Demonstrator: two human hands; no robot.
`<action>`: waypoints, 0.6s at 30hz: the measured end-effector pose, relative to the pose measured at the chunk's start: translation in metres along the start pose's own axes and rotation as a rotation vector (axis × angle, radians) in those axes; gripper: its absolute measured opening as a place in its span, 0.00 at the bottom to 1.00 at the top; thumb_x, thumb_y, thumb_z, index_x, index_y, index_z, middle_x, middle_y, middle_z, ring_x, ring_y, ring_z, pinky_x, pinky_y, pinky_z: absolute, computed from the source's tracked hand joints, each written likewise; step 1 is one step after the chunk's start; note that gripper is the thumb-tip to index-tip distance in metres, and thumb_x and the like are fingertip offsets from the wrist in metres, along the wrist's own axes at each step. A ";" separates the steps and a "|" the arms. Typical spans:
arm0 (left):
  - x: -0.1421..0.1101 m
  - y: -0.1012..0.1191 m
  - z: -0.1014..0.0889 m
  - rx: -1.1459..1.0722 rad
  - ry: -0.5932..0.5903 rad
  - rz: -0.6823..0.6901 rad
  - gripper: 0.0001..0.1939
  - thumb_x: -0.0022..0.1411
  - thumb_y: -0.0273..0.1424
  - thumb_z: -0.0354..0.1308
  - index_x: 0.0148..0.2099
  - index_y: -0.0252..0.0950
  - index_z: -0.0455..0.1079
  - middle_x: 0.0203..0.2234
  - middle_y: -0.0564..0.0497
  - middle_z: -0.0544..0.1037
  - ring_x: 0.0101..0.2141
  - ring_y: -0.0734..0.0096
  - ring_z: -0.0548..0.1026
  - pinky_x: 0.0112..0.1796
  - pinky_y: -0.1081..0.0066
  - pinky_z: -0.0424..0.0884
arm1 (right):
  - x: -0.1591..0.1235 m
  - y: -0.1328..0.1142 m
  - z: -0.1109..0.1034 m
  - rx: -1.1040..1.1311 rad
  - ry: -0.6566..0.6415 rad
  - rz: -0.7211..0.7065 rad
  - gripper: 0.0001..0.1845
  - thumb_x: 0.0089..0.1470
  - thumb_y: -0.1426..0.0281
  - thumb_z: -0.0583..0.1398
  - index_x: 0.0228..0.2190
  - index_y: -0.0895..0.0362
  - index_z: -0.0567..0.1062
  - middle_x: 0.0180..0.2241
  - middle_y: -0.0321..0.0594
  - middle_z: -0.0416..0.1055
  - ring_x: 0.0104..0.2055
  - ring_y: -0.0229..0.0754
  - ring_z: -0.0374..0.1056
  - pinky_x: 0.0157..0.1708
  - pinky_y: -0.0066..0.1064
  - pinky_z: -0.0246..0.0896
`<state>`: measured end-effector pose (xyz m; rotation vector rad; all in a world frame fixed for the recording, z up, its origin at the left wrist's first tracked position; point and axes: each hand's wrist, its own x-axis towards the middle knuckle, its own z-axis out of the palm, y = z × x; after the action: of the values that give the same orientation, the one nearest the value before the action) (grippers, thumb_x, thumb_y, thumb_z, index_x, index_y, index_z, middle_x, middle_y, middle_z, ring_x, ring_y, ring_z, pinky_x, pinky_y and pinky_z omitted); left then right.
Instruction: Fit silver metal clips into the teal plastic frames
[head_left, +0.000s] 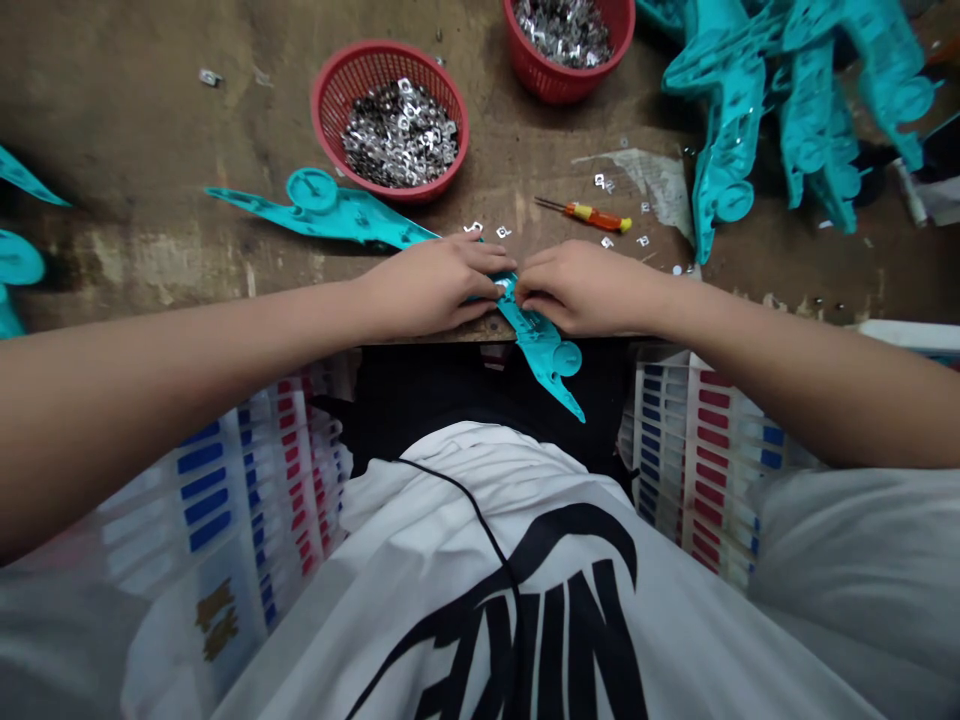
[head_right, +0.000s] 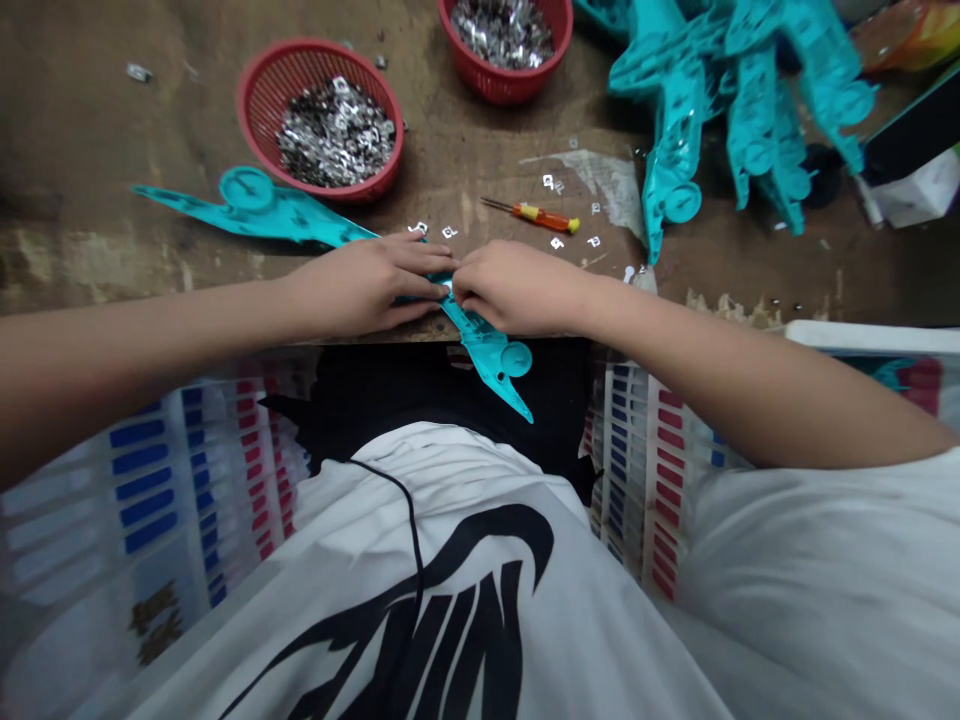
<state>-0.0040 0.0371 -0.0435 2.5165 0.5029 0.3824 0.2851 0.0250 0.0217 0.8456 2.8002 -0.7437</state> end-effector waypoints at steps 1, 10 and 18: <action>0.000 0.000 0.000 0.001 -0.001 -0.001 0.18 0.88 0.31 0.62 0.61 0.47 0.95 0.68 0.43 0.93 0.73 0.39 0.88 0.80 0.34 0.78 | 0.000 0.000 0.000 0.004 0.003 0.001 0.18 0.81 0.75 0.62 0.53 0.59 0.94 0.49 0.51 0.91 0.48 0.54 0.81 0.52 0.42 0.68; -0.001 -0.002 0.001 0.020 0.015 0.024 0.17 0.88 0.31 0.62 0.61 0.45 0.95 0.68 0.41 0.93 0.73 0.39 0.88 0.81 0.32 0.77 | -0.001 -0.002 0.002 -0.079 -0.010 0.017 0.17 0.82 0.74 0.62 0.55 0.57 0.94 0.49 0.50 0.91 0.48 0.54 0.82 0.50 0.42 0.66; -0.001 -0.002 0.005 0.001 0.039 -0.010 0.17 0.88 0.35 0.62 0.60 0.50 0.95 0.65 0.45 0.94 0.71 0.40 0.89 0.78 0.32 0.80 | -0.005 -0.015 0.009 -0.174 0.038 0.075 0.20 0.86 0.73 0.58 0.53 0.61 0.92 0.48 0.53 0.90 0.47 0.54 0.82 0.47 0.42 0.61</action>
<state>-0.0038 0.0357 -0.0486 2.5115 0.5302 0.4281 0.2810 0.0068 0.0212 0.9358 2.7971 -0.4700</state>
